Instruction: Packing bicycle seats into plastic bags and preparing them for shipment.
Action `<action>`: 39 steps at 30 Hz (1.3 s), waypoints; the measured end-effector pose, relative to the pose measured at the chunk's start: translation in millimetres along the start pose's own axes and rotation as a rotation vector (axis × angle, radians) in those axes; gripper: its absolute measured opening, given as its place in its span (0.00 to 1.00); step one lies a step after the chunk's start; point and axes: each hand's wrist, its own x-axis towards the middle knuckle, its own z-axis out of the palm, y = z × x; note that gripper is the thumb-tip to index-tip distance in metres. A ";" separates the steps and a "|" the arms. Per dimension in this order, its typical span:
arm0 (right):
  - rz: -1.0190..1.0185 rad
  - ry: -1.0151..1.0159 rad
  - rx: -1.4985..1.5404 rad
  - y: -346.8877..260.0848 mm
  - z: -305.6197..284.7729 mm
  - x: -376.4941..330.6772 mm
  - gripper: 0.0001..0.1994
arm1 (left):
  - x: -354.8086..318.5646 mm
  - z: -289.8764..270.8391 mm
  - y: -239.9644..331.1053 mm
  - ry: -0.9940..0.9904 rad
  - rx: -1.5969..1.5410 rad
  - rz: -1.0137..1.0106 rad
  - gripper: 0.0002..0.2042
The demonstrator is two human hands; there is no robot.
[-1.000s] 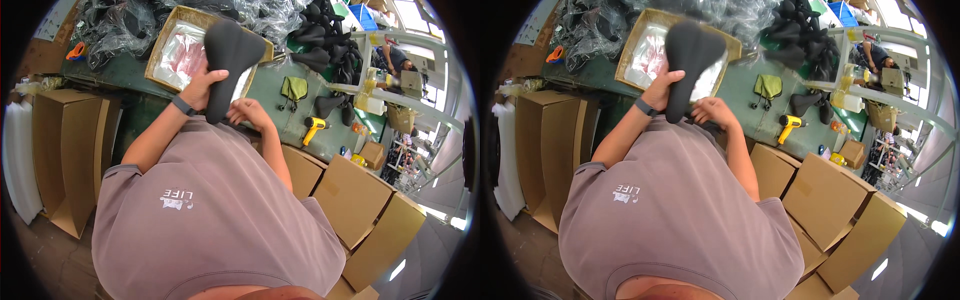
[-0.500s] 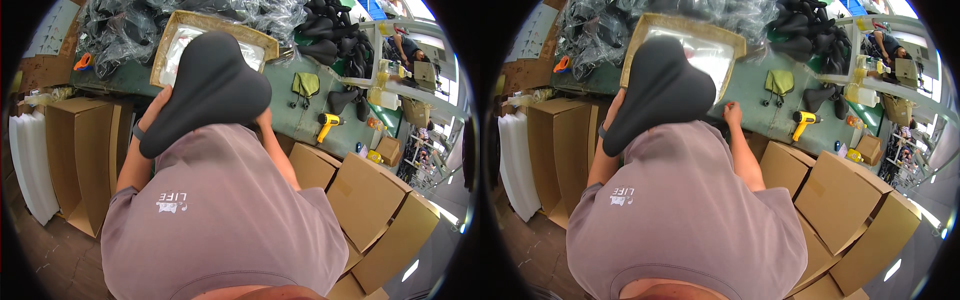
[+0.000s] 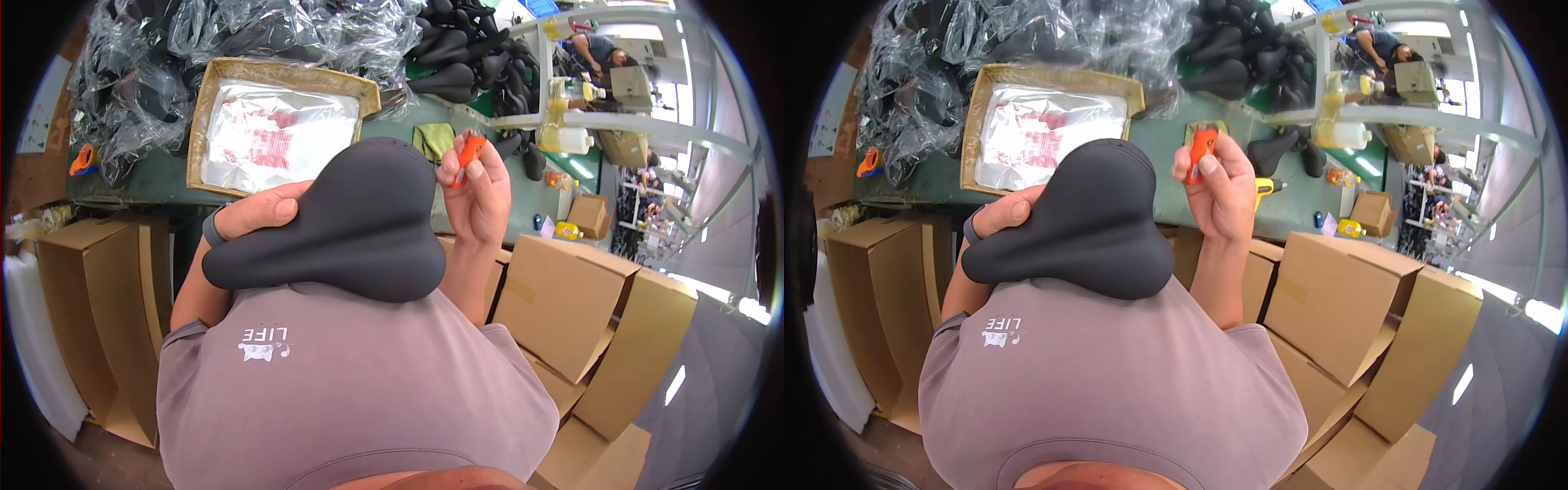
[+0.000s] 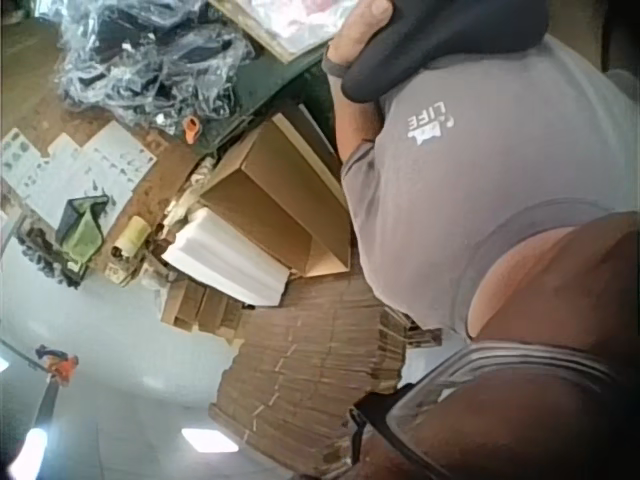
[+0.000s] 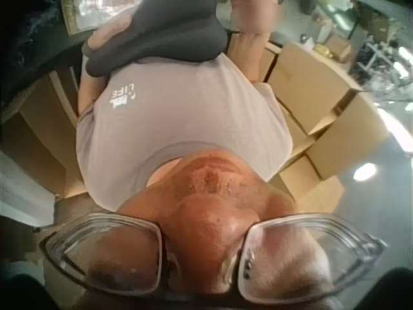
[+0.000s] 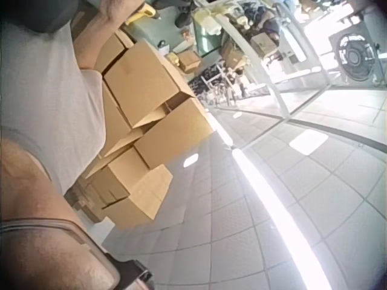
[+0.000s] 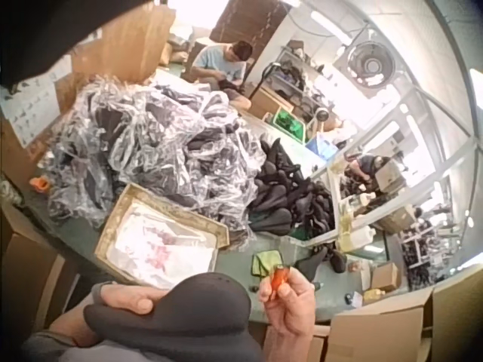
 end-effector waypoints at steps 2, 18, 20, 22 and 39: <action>-0.019 -0.043 -0.092 -8.5 8.0 -0.3 0.17 | 4.0 0.7 -3.7 -0.036 0.003 -0.015 0.49; -0.011 -0.392 -0.594 -9.6 62.0 61.9 0.07 | -26.8 3.5 -6.4 0.039 -0.017 0.055 0.48; 0.007 -0.382 -0.595 -7.1 67.4 61.5 0.07 | -29.3 2.7 -6.0 0.033 -0.028 0.066 0.48; -0.016 -0.397 -0.616 -4.1 73.1 60.9 0.08 | -32.3 4.8 -5.2 0.028 -0.034 0.083 0.48; -0.084 -0.405 -0.668 1.4 82.8 51.4 0.07 | -43.1 3.1 -2.3 0.065 -0.030 0.094 0.49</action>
